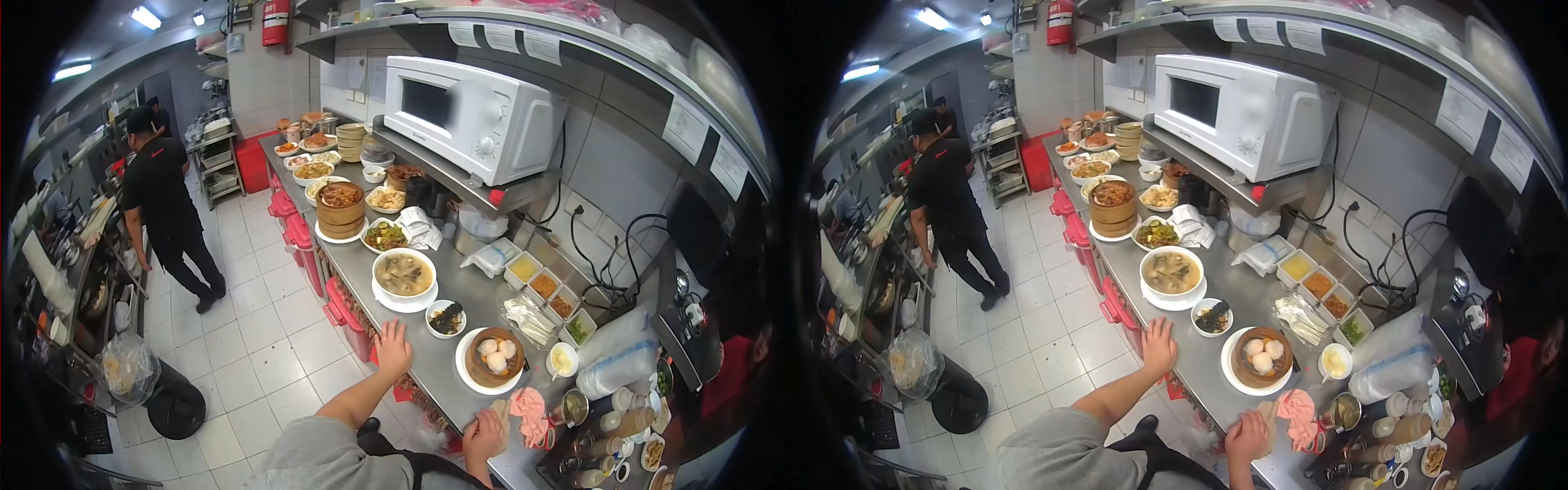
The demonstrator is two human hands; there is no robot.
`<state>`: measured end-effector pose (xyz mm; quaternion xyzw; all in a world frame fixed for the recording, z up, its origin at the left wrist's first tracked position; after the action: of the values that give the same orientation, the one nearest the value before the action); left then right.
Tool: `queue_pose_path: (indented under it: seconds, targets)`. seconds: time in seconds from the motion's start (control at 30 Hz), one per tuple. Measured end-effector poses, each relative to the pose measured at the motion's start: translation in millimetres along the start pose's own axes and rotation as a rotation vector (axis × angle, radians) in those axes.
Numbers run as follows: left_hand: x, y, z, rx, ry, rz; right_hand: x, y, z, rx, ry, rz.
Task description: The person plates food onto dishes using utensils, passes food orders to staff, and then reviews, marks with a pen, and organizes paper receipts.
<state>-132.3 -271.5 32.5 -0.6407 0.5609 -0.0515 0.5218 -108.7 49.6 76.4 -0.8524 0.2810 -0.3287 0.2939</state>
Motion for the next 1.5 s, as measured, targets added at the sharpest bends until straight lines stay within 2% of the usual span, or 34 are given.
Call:
queue_pose_path:
  seconds: [0.3, 0.5, 0.8, 0.9, 0.97, 1.03, 1.13, 1.33, 1.37, 1.47, 1.5]
  targets:
    - [-4.4, -7.4, -2.6, -0.062, 0.082, -0.001, -0.3, -2.2, -0.7, 0.000, 0.017, 0.004]
    - [-5.5, 0.1, -1.3, 0.030, 0.046, 0.042, -4.4, -4.8, 2.4, -0.023, 0.044, 0.022]
    - [-5.0, -0.2, -1.7, 0.021, 0.057, 0.038, -5.9, -3.0, 3.7, 0.012, 0.062, 0.036]
    - [-2.2, 5.0, -1.6, 0.055, 0.037, -0.025, -7.0, -1.3, 4.6, 0.049, 0.088, 0.033]
    - [0.9, 9.3, -0.5, 0.060, 0.106, -0.083, -12.6, 5.8, 9.0, 0.076, 0.106, 0.010]
    - [-6.8, 2.1, 4.3, 0.238, 0.060, -0.181, -4.9, -6.2, -1.0, 0.026, 0.156, 0.167]
    - [-9.3, 0.3, 19.8, 0.370, 0.203, -0.195, -11.7, 0.6, -5.2, 0.112, 0.293, 0.267]
    - [-30.2, -25.0, 38.4, 0.954, 0.280, -0.265, -19.0, 10.9, -11.1, 0.171, 0.281, 0.256]
    - [-37.7, -30.0, 30.2, 0.905, 0.400, -0.312, -19.4, 9.9, -13.8, 0.142, 0.273, 0.265]
    - [-40.4, -19.9, -29.4, 1.762, 0.154, 0.237, -27.8, 9.9, -15.6, 0.086, 0.315, 0.221]
    - [-51.5, -38.1, -75.1, 1.639, 0.145, 0.339, -27.0, 7.7, -17.6, 0.063, 0.332, 0.224]
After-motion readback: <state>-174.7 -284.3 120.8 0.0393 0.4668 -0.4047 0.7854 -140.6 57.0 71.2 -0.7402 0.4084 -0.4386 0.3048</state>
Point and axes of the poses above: each hand's wrist, its own z-axis away from the middle knuckle, its own y-axis out of the palm, x = y × z, the point moved 8 cm from there along -z, towards the middle knuckle
